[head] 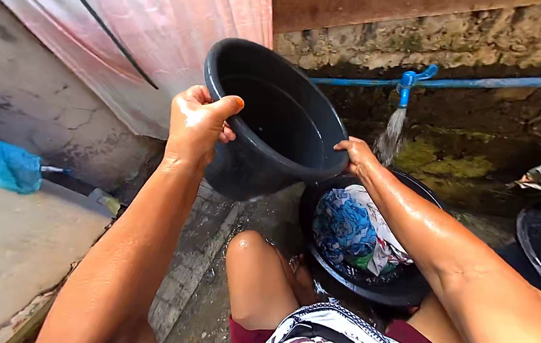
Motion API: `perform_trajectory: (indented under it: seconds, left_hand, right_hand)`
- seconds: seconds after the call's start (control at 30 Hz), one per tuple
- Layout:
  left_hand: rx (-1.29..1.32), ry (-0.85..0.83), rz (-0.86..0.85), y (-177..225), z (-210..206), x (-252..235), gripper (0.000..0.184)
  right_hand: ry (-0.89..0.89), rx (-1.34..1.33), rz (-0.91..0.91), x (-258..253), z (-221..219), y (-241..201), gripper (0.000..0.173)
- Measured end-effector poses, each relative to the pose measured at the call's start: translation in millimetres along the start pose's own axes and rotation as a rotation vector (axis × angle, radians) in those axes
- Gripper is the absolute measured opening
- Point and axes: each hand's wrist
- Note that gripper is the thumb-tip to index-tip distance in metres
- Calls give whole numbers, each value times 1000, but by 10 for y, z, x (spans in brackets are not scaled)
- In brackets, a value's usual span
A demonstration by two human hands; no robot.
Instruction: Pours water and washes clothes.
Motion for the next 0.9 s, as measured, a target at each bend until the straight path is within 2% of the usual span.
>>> perform_trajectory:
  seconds: [0.1,0.2,0.27,0.33,0.4,0.47,0.53,0.6,0.67,0.8,0.9]
  left_hand:
    - [-8,46,-91,-180,349,32,23]
    - [-32,80,-146,-194,590,95,21]
    - [-50,119,-67,-168,614,106,22]
    - [-37,171,61,-205,603,52,26]
    - [19,217,140,-333,636,-9,27]
    - [60,233,155,-503,712,29,23]
    - [58,245,133,-789,842,184,16]
    - [18,261,157,-1226,1002,451,15]
    - [43,267,271,-1754,1107,683,23]
    - [333,312,615,-2595,754,821,33]
    - [581,341,714,-2997,405,682,40]
  right_hand:
    - [-7,44,127,-91,-409,65,49]
    - [-73,124,-66,-28,-717,246,53]
    - [-125,190,-228,-95,-709,278,47]
    - [-95,244,-336,-211,-679,160,30]
    - [-35,282,-329,-310,-701,-46,20]
    - [-20,296,-160,-395,-749,-142,24]
    - [-53,335,78,-396,-834,-153,37]
    - [-108,424,338,-370,-938,-109,44]
    - [-120,560,569,-238,-1086,-117,47]
    - [-121,908,983,169,-1380,-92,48]
    - [-196,1056,1281,286,-1420,-25,47]
Point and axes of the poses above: each hand's wrist, its own x-axis away from the middle knuckle, its own z-axis out of the back of the hand, y = z × x, and after that the axes turned 7 degrees about -y, right-handed
